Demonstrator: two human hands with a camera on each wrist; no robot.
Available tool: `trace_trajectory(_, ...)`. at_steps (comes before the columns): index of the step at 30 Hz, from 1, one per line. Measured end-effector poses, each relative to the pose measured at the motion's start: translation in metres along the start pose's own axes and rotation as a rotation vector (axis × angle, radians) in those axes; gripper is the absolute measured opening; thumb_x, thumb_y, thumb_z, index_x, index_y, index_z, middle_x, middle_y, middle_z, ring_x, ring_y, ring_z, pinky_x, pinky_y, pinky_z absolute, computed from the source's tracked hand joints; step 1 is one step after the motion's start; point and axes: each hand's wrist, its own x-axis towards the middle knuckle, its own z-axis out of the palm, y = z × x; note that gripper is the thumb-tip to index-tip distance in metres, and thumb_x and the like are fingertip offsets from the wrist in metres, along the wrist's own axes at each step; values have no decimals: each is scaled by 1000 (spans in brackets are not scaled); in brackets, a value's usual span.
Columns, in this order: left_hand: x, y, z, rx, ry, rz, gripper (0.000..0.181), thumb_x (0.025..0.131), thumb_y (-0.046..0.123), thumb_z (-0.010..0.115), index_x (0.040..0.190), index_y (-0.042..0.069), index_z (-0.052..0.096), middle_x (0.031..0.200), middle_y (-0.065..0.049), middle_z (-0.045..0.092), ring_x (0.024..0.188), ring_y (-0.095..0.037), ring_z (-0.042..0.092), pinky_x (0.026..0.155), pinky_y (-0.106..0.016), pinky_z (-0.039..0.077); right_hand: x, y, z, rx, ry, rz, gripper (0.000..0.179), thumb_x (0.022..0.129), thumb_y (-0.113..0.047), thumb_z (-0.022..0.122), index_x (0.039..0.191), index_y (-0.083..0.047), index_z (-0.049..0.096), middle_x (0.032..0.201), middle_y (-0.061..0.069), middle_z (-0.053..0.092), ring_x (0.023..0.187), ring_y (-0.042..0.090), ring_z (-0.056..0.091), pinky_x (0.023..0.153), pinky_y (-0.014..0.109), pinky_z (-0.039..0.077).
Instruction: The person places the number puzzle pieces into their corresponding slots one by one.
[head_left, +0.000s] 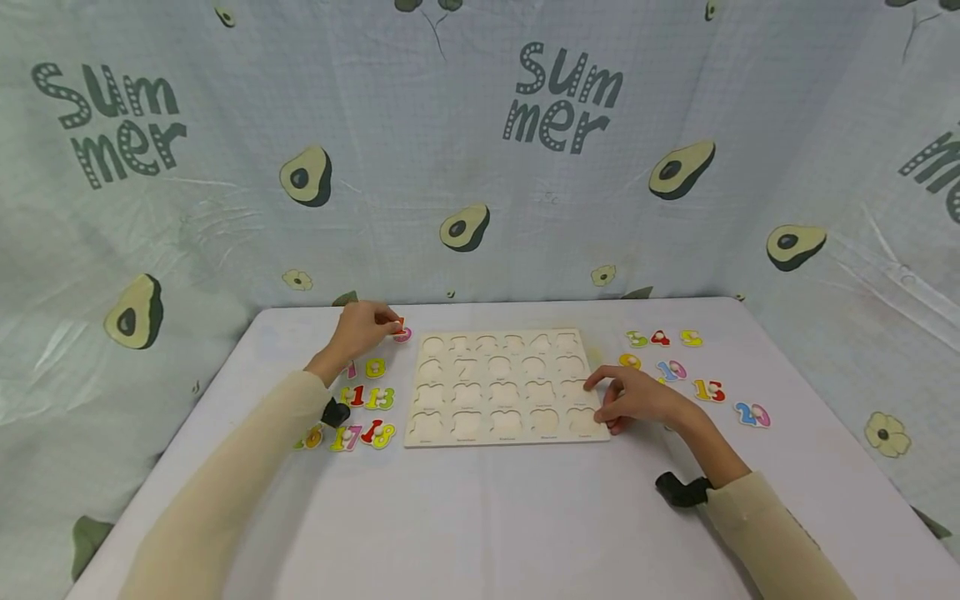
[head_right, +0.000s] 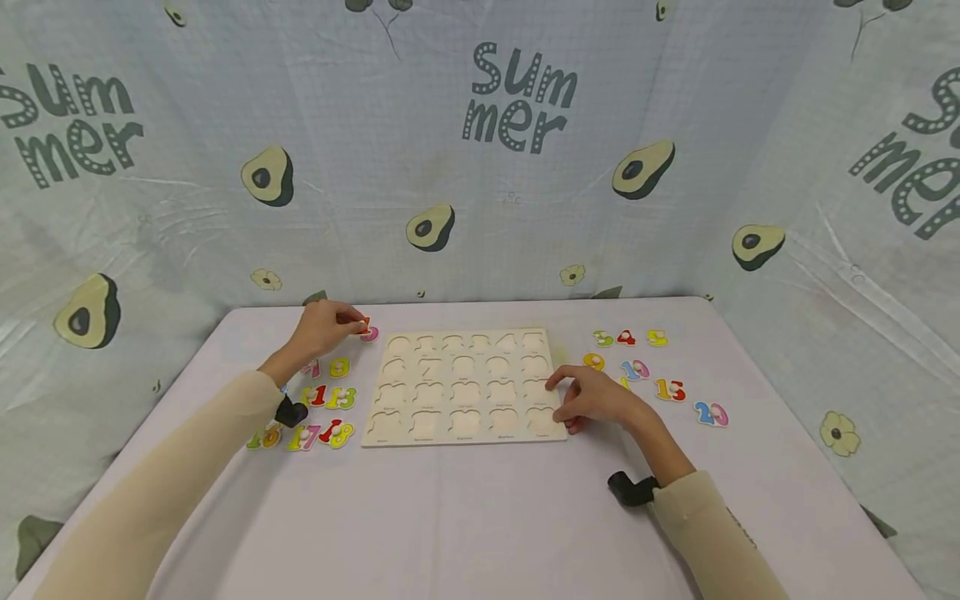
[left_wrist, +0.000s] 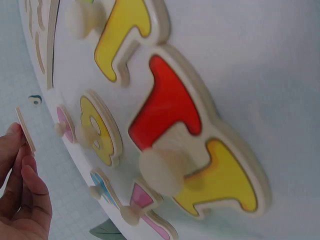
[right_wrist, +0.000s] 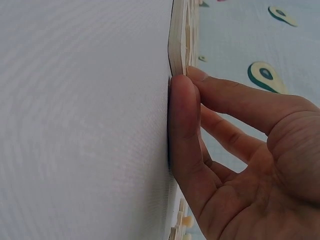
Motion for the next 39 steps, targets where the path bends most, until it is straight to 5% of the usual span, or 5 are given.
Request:
trace_trajectory(12,7,28,15,-35,-35,39,20,97,18,72,107,2,78,104,-16,78,91,-27,71,77,-36,57,0,0,-1,9,-5,3,48,89,-11,79,131,-2,58,85,12,61,65,19,68,66,31,60)
trace_trajectory(31,19,55,41,-31,-114,127,16,94,15,75,100,1,80,98,-15,79,93,-28,73,86,-43,56,-3,-1,-1,11,2,9,48,89,-12,79,131,-2,58,84,11,61,64,19,68,65,30,60)
trace_trajectory(39,24,66,52,0,-143,115,15,93,18,77,100,4,81,97,-11,79,93,-26,71,88,-42,54,-3,0,-1,20,-7,8,49,89,-12,79,132,-2,58,84,12,62,64,19,68,66,30,60)
